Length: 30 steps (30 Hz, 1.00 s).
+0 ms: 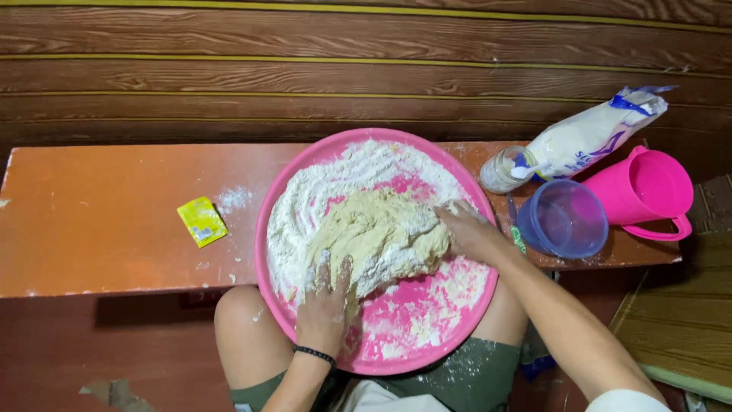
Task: A person is kneading a large mass of dough in a pink tray on a wooden bench, periodically adding flour from a bag to adjust the consistency.
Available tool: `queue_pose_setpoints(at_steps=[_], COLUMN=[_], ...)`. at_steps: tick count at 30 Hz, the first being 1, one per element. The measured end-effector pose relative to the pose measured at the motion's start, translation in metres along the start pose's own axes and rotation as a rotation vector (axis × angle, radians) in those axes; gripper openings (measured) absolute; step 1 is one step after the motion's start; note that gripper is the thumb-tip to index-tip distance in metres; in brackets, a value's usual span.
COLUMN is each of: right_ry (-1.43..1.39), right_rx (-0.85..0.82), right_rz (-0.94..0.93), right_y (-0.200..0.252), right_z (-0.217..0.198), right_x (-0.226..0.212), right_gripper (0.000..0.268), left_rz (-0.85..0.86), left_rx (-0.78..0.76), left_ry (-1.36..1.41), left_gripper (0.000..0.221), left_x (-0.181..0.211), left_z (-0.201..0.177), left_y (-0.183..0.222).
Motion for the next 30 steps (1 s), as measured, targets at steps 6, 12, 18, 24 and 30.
queue_pose_setpoints(at_steps=[6,12,18,24,30], right_ry=[-0.081,-0.136,-0.132,-0.744,-1.361], right_rx=[-0.156,0.024,0.056,0.218,0.816], right_rz=[0.169,0.008,-0.155,-0.390,-0.263], right_y=[0.004,0.004,0.012,0.021,0.063], right_z=[-0.047,-0.079,-0.072,-0.023,0.021], right_x=[-0.009,-0.066,-0.157,-0.158,-0.101], right_gripper=[0.065,0.072,0.079,0.060,0.063], left_rz=[0.043,0.152,0.193,0.207,0.216], left_rx=[0.139,0.176,-0.023,-0.166,0.048], left_ry=[0.146,0.058,0.039,0.157,0.429], left_gripper=[0.089,0.050,0.032,0.031,0.035], left_x=[-0.019,-0.013,0.019,0.044,0.095], left_z=[-0.008,0.033,-0.015,-0.070,-0.075], left_y=[-0.007,-0.050,-0.054,-0.045,-0.116])
Point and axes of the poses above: each hand's wrist, its own y-axis away from the middle knuckle, its own z-axis out of the palm, x = y × z, the point moved 8 cm from there along -y, towards the middle knuckle, and after that the axes turned 8 degrees about y, right-handed, at the moved point
